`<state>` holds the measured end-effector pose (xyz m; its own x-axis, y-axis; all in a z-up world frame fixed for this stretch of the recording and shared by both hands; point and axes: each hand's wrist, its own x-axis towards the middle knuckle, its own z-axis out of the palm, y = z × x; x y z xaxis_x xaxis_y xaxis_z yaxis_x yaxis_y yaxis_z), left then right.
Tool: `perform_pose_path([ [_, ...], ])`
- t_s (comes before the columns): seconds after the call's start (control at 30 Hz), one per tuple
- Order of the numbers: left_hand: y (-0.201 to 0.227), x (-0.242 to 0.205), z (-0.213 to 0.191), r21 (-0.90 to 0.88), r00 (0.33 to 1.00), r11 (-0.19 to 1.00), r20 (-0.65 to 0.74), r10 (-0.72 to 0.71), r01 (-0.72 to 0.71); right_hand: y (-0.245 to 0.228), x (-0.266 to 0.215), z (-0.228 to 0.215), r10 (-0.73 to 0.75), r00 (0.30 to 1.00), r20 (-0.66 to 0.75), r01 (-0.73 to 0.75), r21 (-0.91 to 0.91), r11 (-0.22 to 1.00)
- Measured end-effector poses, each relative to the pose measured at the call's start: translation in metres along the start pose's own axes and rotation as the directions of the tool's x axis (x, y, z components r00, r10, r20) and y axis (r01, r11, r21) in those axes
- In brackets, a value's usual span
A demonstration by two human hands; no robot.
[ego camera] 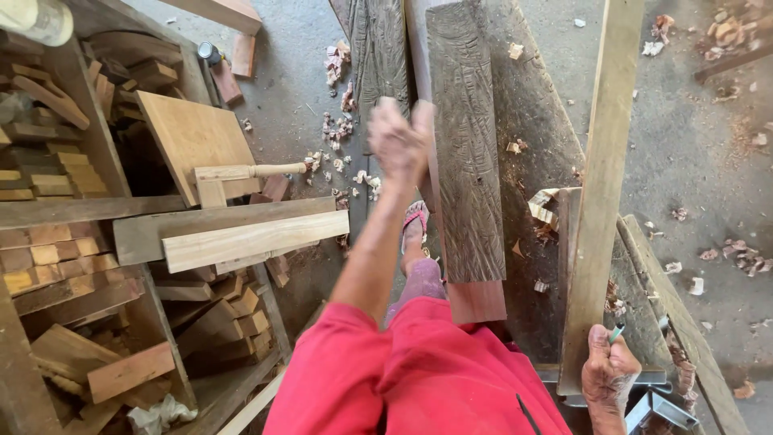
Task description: Measuring and marking wood planks with a square and pencil in a workshop.
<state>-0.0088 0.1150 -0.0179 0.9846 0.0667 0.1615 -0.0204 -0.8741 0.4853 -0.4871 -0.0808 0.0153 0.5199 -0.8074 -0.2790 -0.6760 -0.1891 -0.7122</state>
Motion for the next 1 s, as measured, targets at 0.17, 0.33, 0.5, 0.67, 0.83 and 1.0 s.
perform_pose_path([
  [0.17,0.096,-0.061,-0.009,0.121,0.862,0.992,0.500,-0.084,0.027,-0.004,0.000,-0.001,0.020,1.000,0.017,-0.021,0.067,0.998],
  [0.33,0.110,-0.048,-0.011,0.203,0.775,0.977,0.607,-0.176,0.063,-0.001,-0.005,-0.007,-0.021,1.000,-0.023,0.024,0.118,0.993],
  [0.5,0.082,-0.022,-0.053,-0.059,0.639,0.882,0.667,0.383,-0.467,0.008,-0.001,-0.036,-0.018,0.999,-0.051,0.016,-0.039,0.999],
  [0.67,0.086,0.020,-0.082,-0.158,0.074,0.261,0.710,0.700,-0.952,-0.026,0.006,-0.050,-0.165,0.984,-0.072,0.168,0.042,0.985],
  [0.83,0.013,0.008,0.062,-0.345,-0.385,-0.280,0.289,0.876,-0.896,0.025,0.019,-0.033,-0.106,0.988,-0.110,0.100,-0.058,0.993],
  [1.0,0.017,-0.011,-0.008,-0.299,-0.122,0.114,0.666,0.736,-0.947,-0.025,0.006,-0.013,-0.131,0.990,-0.052,0.127,-0.065,0.990],
])
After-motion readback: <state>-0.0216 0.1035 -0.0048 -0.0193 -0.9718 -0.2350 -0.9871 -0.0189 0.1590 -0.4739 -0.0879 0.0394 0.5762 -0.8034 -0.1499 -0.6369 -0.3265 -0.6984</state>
